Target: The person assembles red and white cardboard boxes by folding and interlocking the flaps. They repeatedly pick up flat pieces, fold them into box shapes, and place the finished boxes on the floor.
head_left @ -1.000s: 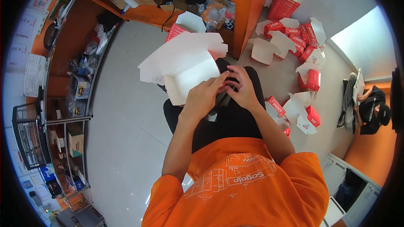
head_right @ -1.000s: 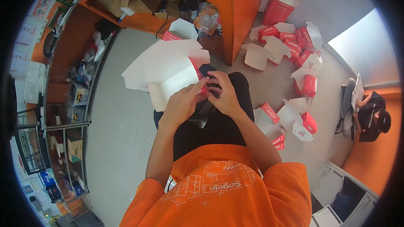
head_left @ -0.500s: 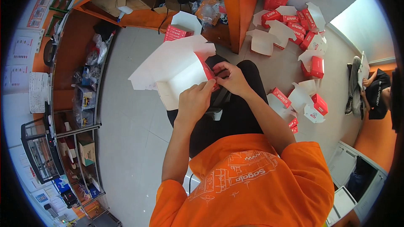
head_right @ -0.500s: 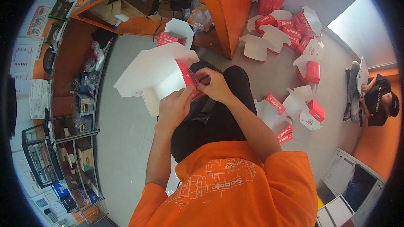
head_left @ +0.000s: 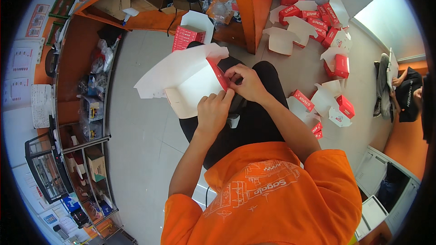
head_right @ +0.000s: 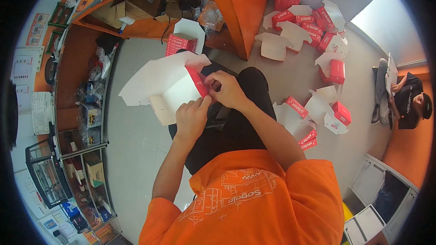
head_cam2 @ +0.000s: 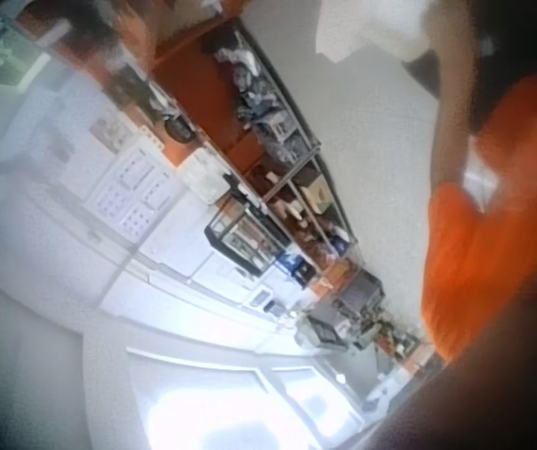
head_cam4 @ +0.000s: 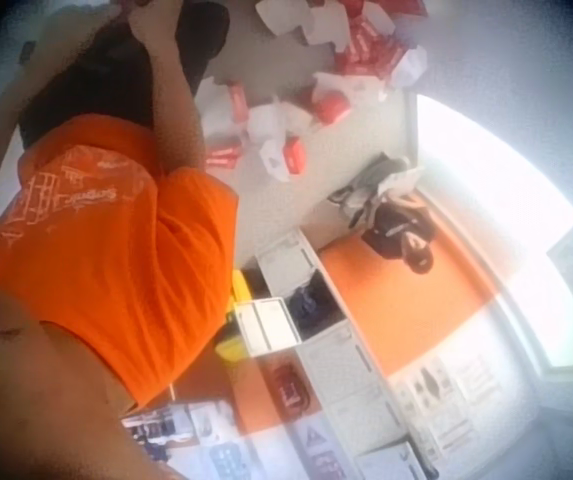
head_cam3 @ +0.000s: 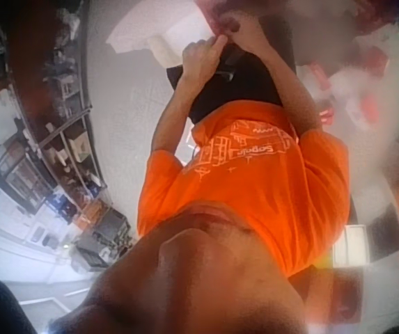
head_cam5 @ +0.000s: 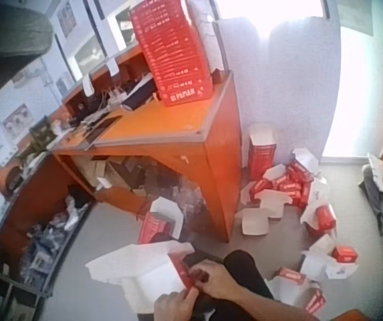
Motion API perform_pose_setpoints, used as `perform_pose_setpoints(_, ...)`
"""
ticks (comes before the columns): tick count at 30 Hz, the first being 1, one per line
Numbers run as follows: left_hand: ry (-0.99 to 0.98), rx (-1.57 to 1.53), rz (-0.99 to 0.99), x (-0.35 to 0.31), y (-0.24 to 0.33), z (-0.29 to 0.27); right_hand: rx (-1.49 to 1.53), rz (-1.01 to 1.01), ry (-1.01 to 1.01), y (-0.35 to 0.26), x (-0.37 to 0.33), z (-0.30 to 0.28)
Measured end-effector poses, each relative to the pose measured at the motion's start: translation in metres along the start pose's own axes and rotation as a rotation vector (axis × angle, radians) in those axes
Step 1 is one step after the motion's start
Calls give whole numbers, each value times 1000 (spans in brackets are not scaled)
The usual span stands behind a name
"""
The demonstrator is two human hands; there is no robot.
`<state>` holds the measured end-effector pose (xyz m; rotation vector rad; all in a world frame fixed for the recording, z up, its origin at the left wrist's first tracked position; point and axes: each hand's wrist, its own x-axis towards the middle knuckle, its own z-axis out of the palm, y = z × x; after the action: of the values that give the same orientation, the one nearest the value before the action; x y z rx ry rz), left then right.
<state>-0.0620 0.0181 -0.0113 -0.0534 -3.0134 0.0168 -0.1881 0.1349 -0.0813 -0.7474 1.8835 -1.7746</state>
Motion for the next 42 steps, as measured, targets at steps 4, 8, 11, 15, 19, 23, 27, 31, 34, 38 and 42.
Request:
perform_pose_setpoints(4,31,31,50,-3,-2,12,-32,-36,-3,7,-1,2)
perform_pose_setpoints(8,15,-73,64,-1,-10,12,-67,-92,9,13,4,-2)
perform_pose_setpoints(11,-200,-119,-30,1,-11,-12,-201,-243,-56,7,12,-1)
perform_pose_setpoints(15,-223,-526,-43,-6,-26,-9,-412,-202,-78,11,19,4)
perform_pose_setpoints(19,-35,-175,74,28,-53,-32,-670,-265,-64,13,30,15)
perform_pose_setpoints(23,-99,274,285,72,-76,-35,-748,-268,-21,-1,36,19)
perform_pose_setpoints(27,-92,273,314,77,-97,-15,-694,-241,-1,-17,40,28)
perform_pose_setpoints(31,-46,191,363,68,-103,-14,-622,-230,37,-12,45,39)
perform_pose_setpoints(34,-19,148,370,61,-107,-14,-607,-238,67,-5,41,40)
perform_pose_setpoints(38,-12,128,387,62,-108,-19,-583,-117,25,19,49,49)
perform_pose_setpoints(42,-42,85,373,55,-116,-15,-589,-29,16,2,50,49)
